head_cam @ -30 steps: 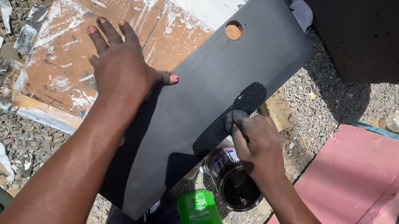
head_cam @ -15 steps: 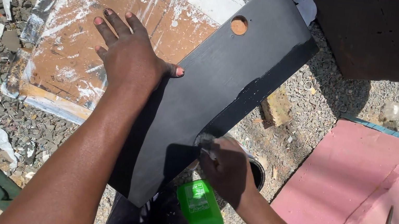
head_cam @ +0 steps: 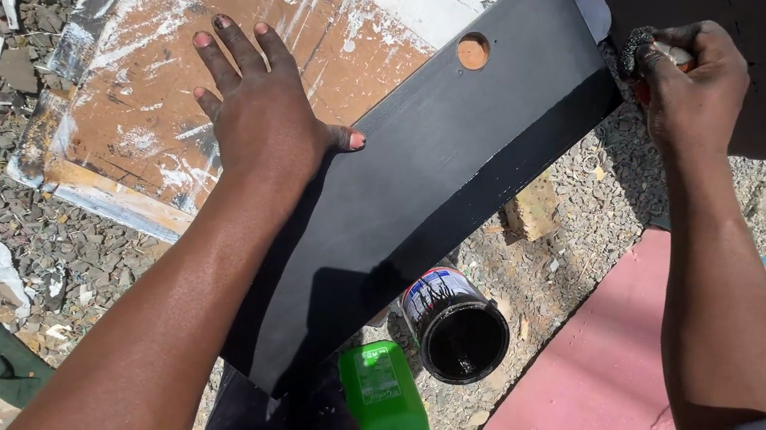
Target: Applying black paint or stain to a wooden furniture panel using a sponge applicator
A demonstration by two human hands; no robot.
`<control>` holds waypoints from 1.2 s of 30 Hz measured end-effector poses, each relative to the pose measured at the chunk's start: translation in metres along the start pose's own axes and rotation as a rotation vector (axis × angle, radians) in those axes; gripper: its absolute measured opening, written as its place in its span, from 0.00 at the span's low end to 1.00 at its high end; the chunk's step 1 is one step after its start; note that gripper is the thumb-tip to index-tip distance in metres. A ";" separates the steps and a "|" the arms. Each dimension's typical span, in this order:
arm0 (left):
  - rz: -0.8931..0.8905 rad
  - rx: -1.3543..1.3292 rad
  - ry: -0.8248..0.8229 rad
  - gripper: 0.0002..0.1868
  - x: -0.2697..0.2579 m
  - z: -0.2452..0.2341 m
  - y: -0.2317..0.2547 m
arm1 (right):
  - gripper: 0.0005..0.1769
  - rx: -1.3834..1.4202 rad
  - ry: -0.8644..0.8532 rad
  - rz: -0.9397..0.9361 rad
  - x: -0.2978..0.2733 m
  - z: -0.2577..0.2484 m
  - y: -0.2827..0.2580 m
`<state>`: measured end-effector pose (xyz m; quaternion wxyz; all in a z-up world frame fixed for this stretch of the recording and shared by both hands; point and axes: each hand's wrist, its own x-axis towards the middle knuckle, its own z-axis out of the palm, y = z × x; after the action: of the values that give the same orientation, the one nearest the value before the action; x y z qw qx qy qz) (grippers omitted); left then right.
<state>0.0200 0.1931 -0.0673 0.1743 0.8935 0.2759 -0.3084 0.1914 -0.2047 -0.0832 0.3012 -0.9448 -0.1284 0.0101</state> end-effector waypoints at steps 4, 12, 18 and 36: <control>0.002 0.028 0.035 0.85 0.002 0.008 -0.003 | 0.06 0.309 -0.139 0.326 -0.056 0.018 -0.069; 0.015 0.008 0.196 0.87 0.013 0.027 -0.004 | 0.04 0.046 -0.238 0.032 -0.307 0.102 -0.254; 0.036 -0.058 0.298 0.71 0.016 0.030 -0.007 | 0.07 0.217 -0.578 -0.192 -0.422 0.133 -0.339; -0.007 0.037 -0.006 0.85 0.001 0.003 0.001 | 0.06 -0.280 0.137 -0.060 -0.091 0.049 -0.102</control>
<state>0.0192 0.1913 -0.0700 0.1575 0.8946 0.2727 -0.3169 0.0743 -0.1190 -0.0702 0.1748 -0.9718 -0.1357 -0.0812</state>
